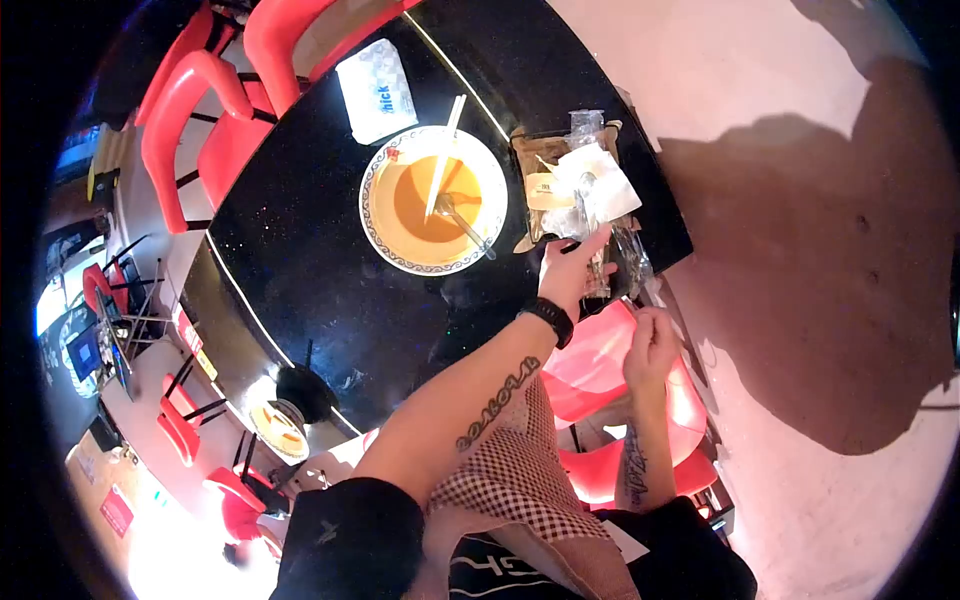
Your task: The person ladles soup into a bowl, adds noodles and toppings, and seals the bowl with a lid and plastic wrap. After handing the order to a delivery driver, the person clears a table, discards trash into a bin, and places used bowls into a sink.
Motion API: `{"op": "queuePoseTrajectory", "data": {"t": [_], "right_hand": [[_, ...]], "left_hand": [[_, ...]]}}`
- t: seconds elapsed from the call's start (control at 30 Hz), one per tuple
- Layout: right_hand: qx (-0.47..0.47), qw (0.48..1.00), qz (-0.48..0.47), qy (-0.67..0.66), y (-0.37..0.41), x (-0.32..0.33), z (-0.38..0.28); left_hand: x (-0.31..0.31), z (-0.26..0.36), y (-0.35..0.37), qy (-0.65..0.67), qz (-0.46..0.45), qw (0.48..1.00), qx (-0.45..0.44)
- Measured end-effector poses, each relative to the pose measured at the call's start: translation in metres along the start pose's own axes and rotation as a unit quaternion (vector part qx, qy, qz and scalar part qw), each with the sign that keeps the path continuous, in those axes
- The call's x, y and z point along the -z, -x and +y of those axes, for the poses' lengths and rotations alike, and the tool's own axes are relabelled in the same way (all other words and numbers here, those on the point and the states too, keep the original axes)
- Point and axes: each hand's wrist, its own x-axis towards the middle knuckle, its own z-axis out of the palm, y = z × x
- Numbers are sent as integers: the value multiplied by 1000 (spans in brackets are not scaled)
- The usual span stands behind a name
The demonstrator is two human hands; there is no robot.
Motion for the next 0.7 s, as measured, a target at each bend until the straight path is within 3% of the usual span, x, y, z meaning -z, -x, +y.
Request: {"op": "queuePoseTrajectory", "data": {"t": [0.13, 0.3, 0.33, 0.4, 0.47, 0.5, 0.67, 0.7], "right_hand": [[-55, 992, 6, -117, -26, 22, -1], [-99, 985, 40, -136, -29, 29, 11], [-118, 982, 43, -141, -28, 34, 16], [-129, 977, 50, -165, -29, 44, 22], [-114, 971, 55, -202, -30, 52, 26], [-123, 969, 71, -202, -32, 58, 28], [-186, 934, 114, -284, -41, 46, 1], [-200, 926, 110, -301, -44, 41, -6]], "left_hand": [[5, 11, -12, -52, 27, 998, 20], [22, 6, 9, -148, 42, 988, 7], [41, -25, -4, -209, -2, 975, -79], [61, -65, -4, -342, -68, 923, -162], [48, -39, 41, -417, -95, 899, -94], [36, -12, 68, -342, -84, 931, 97], [76, -13, 136, -266, -167, 941, -128], [85, -10, 142, -310, -157, 933, -93]]}}
